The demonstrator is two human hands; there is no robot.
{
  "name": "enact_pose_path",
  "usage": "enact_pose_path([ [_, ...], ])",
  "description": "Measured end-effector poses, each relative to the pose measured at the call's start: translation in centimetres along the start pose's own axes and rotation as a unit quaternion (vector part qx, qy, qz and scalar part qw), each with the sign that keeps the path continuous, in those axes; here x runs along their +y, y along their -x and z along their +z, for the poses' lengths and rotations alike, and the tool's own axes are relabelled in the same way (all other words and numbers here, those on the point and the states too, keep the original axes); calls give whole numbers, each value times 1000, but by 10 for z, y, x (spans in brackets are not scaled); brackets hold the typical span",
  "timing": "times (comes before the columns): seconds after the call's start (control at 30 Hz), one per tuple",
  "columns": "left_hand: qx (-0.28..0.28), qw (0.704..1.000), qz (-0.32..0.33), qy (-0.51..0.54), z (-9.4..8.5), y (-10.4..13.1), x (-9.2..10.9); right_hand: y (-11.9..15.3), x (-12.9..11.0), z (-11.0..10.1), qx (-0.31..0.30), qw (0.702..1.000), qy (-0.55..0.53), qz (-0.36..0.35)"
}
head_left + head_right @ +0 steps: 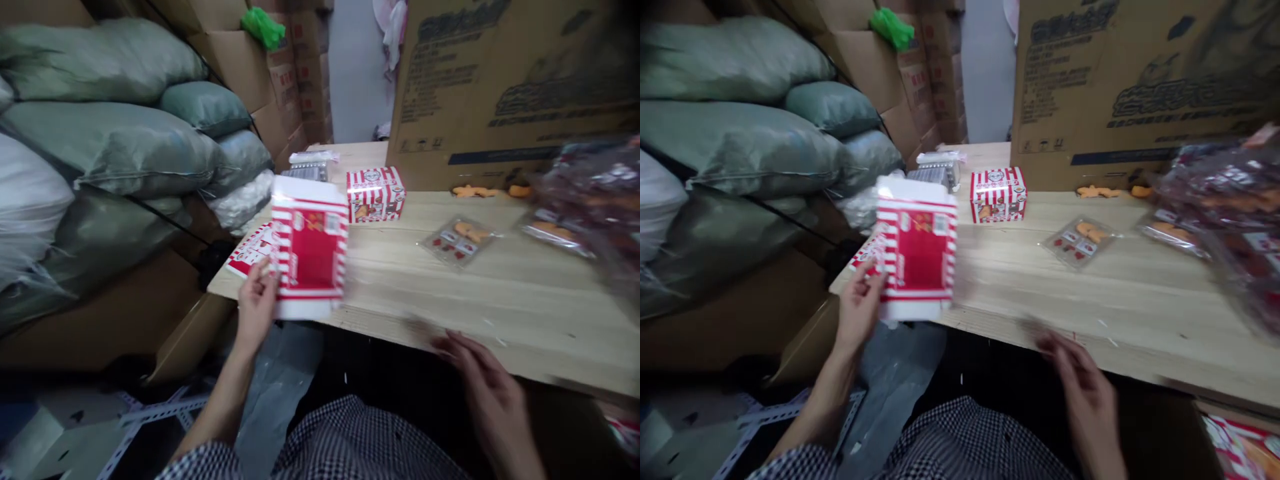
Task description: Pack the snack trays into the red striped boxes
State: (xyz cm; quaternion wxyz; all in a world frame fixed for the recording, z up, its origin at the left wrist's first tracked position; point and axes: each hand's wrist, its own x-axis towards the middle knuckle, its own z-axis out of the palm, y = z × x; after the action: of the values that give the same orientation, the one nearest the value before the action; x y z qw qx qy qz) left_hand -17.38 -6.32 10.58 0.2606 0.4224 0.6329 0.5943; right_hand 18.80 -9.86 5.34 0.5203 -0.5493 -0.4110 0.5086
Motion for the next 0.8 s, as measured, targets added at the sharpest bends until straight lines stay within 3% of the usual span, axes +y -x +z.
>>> enact_pose_path([
  [0.07,-137,980,-101,100,35,48,4,-7,6,23,-44,993,-104,30],
  [0.13,-250,942,-161,158,67,85,0,-11,8,37,-30,982,-171,72],
  [0.17,-275,931,-171,168,81,97,-4,-11,8,39,-14,977,-189,93],
  [0.3,-275,939,-152,138,118,117,-18,-6,12,25,-3,973,-191,126],
  [0.43,-300,937,-149,104,139,125,-20,-5,21,10,37,979,-165,114],
  [0.6,-288,937,-160,112,153,139,-22,-4,21,12,89,984,-139,65],
  [0.8,-283,937,-170,114,157,142,-22,-1,18,16,100,987,-110,56],
])
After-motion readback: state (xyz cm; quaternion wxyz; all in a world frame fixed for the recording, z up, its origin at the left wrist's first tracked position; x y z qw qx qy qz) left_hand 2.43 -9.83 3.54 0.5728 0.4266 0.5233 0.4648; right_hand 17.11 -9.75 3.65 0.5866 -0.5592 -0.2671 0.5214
